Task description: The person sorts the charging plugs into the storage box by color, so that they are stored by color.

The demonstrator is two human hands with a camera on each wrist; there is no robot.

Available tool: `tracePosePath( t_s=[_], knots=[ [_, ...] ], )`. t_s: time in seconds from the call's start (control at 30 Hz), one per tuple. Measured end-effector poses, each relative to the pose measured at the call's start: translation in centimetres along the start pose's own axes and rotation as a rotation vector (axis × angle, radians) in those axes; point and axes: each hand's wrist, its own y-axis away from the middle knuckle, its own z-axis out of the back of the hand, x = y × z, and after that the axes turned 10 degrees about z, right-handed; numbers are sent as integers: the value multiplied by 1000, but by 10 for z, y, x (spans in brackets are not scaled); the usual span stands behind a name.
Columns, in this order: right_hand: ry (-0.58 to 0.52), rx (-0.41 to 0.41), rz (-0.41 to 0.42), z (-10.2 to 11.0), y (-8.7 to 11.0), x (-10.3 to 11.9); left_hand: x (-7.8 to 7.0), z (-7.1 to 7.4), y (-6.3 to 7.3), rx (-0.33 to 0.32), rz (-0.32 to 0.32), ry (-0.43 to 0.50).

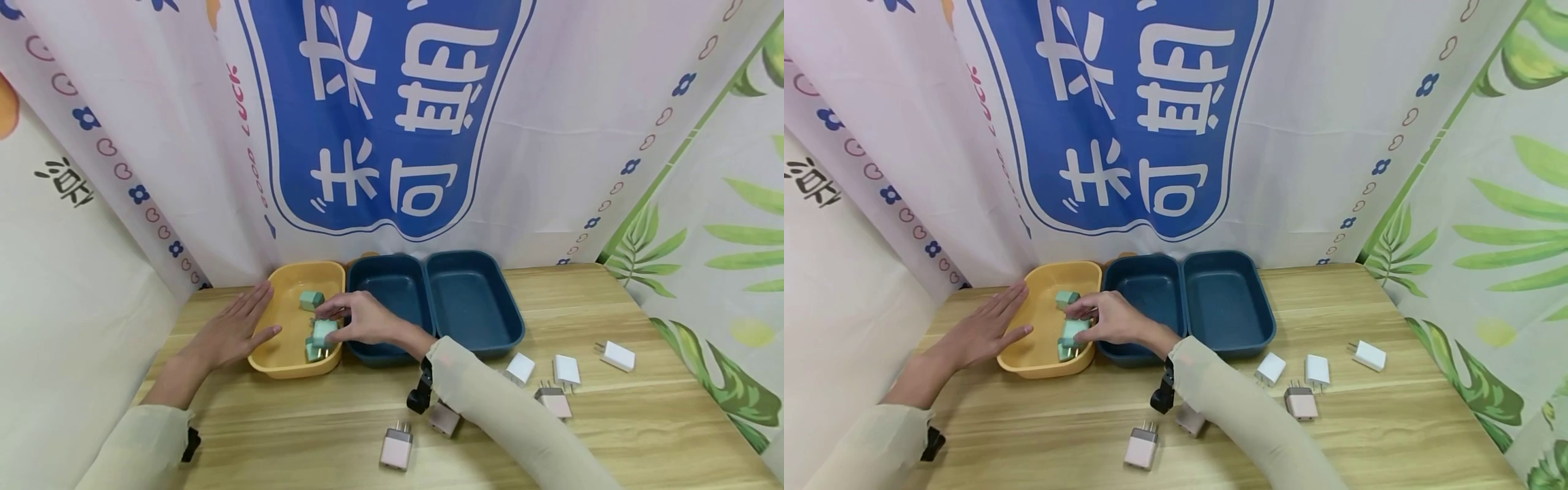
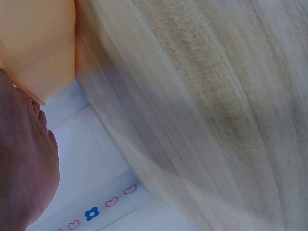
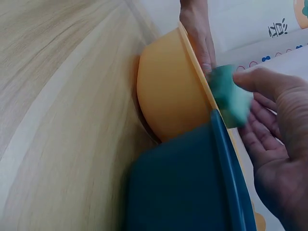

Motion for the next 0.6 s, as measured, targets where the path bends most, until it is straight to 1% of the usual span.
tracePosePath(
  t_s=[0.13, 0.27, 0.47, 0.6],
  knots=[
    [0, -16, 8, 0, 0, -1, 0, 0, 0, 1, 6, 1],
    [4, -12, 22, 1, 1, 0, 0, 0, -1, 4, 12, -1],
    [-21, -15, 43, 6, 6, -2, 0, 0, -1, 9, 11, 4],
    [-29, -19, 42, 12, 12, -1, -2, 3, -1, 14, 10, 13]
  ],
)
